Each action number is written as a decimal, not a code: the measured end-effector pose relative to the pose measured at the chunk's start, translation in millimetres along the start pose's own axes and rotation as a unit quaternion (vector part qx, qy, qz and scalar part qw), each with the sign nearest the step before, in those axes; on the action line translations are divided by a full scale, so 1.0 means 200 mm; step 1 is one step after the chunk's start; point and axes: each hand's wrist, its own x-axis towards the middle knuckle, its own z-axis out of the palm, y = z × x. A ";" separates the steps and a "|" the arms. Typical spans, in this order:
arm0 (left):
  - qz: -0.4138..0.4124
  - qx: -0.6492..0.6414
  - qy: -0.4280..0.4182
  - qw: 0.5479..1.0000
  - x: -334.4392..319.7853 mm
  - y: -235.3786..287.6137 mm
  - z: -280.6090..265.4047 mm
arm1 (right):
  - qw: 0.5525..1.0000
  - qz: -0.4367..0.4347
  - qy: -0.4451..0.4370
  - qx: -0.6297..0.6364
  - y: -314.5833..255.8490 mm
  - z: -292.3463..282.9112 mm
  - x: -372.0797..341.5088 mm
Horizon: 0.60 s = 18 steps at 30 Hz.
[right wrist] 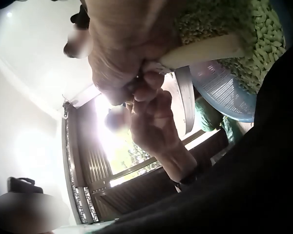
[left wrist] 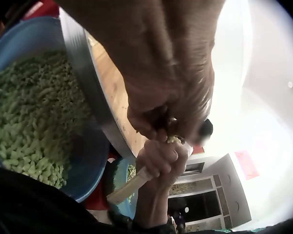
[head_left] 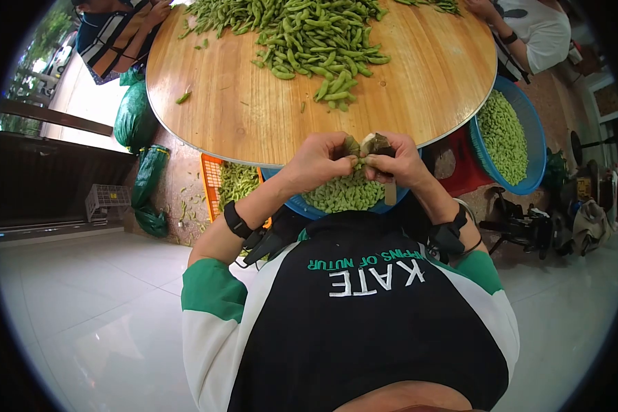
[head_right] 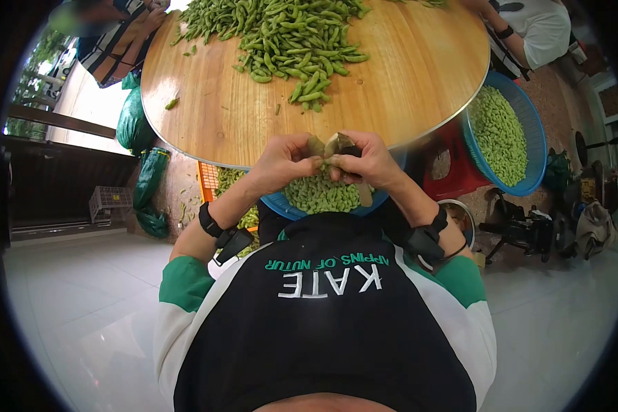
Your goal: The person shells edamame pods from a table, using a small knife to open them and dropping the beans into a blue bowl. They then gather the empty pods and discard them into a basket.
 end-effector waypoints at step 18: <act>0.055 0.132 0.107 0.984 -0.06 -0.03 -0.03 | 0.995 -0.047 0.085 -0.021 0.07 0.07 0.02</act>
